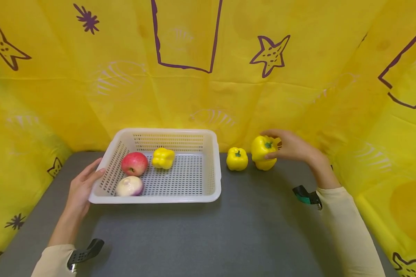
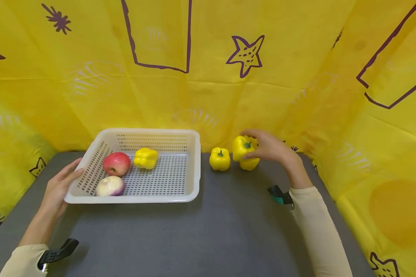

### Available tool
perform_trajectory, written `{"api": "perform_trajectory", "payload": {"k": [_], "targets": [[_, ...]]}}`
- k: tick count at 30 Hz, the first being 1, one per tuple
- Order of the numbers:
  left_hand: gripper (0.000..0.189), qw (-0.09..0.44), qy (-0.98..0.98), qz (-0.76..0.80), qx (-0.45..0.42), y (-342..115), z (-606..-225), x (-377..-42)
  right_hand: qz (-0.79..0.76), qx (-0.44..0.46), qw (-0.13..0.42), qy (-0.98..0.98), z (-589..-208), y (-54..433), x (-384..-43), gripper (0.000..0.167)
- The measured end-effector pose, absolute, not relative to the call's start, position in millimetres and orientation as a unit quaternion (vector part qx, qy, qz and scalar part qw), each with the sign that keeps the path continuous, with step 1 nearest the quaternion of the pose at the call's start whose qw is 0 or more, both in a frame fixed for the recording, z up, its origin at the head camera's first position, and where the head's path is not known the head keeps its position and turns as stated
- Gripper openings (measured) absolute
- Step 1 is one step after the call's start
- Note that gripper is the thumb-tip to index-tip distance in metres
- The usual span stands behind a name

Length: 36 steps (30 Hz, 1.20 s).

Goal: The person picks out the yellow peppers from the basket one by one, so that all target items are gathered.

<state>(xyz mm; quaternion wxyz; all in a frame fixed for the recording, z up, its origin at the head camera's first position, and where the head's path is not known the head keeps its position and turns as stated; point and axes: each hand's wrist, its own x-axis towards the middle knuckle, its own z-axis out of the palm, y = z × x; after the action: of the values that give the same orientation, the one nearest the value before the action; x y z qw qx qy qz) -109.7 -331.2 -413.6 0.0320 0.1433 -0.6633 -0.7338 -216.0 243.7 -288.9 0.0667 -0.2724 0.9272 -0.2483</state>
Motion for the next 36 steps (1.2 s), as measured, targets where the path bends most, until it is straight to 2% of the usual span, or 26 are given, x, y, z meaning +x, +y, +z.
{"api": "perform_trajectory", "payload": {"k": [13,26,36], "targets": [[0.062,0.030,-0.668,-0.728,0.151,-331,-413,-109,-0.225,-0.243,0.030,0.943,-292,301,-218,0.064],[0.061,0.033,-0.666,-0.731,0.145,-331,-414,-110,-0.211,-0.216,0.070,0.951,-323,340,-235,0.066],[0.059,0.032,-0.658,-0.740,0.139,-332,-414,-109,-0.219,-0.219,0.100,0.945,-347,345,-250,0.065]]}}
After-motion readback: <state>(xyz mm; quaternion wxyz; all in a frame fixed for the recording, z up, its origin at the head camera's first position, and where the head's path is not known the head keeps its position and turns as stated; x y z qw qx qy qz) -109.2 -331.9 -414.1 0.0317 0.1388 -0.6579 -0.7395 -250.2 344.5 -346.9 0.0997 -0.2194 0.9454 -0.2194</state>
